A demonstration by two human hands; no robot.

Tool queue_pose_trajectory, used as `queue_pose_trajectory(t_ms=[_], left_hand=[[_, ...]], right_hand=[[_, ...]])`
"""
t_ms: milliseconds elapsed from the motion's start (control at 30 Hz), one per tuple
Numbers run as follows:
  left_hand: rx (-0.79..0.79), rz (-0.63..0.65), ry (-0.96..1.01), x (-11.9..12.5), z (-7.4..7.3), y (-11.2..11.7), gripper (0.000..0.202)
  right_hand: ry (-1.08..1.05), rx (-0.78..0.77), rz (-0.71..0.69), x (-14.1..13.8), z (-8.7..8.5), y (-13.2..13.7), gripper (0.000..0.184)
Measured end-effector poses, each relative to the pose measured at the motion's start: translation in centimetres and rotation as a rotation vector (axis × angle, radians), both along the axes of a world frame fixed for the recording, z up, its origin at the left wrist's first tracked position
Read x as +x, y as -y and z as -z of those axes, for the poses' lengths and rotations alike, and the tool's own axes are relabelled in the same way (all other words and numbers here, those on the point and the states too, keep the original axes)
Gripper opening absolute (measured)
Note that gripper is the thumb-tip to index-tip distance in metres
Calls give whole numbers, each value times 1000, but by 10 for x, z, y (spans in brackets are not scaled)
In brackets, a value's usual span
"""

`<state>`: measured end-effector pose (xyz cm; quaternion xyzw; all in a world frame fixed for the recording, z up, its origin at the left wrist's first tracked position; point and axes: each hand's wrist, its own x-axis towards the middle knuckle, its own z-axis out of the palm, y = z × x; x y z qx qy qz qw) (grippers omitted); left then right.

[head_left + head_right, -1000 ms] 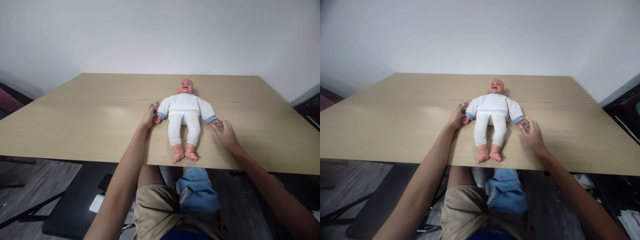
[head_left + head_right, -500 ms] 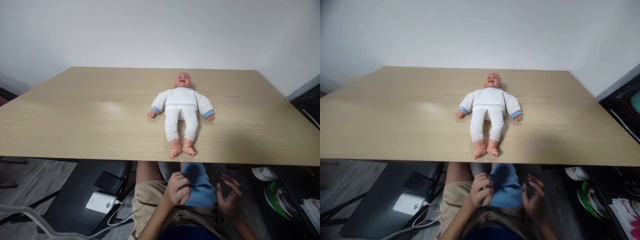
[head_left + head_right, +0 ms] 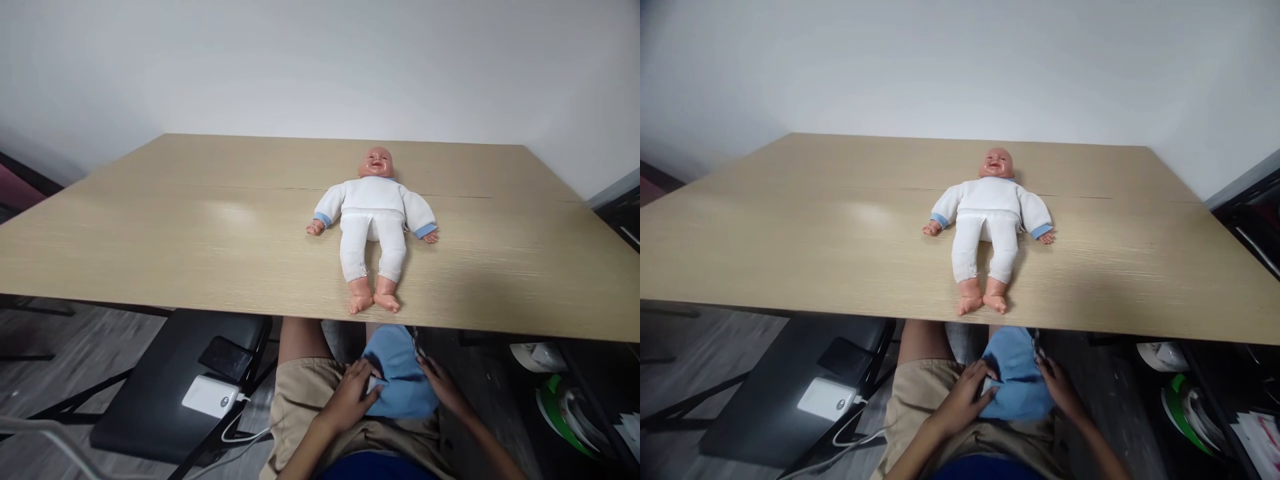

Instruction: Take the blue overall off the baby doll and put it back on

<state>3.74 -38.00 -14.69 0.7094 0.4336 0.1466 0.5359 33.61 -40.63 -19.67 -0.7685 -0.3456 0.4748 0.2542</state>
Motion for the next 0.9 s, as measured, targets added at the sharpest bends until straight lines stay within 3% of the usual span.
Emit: queue_pose_trajectory(t_ms=[100,200,267,333,400,467,533,600,667,767,900], left_hand=[[2,92,-36,2,-16,-1,19],[97,214,-57,0,-49,-3,18],[225,273,23,-3,-78,-8,17],[356,284,148,-7,-111,-19,15],[475,217,263,-10,-143,-36,7],[530,135,402,-10,-175,-59,20],[506,66,495,-9,-203,-85,48],[464,134,550,-7,-230,-112,68],[438,200,639,-3,-256,-135,64],[552,213,773,5,-296,-161,32],[822,150,782,14,-341,-190,20]], right_hand=[[-1,33,9,3,-6,-6,77],[-55,106,-62,-3,-37,-10,63],[-96,186,-169,-13,-76,-14,51],[-139,262,-437,-25,-128,-21,24],[-145,323,-651,-35,-186,-32,7],[-171,430,-789,-42,-241,-45,7],[-132,566,-876,-45,-289,-60,15],[-116,705,-891,-45,-329,-75,21],[-172,764,-888,-44,-364,-90,17],[-212,864,-820,-44,-405,-119,15],[-149,1036,-855,-40,-438,-170,13]])
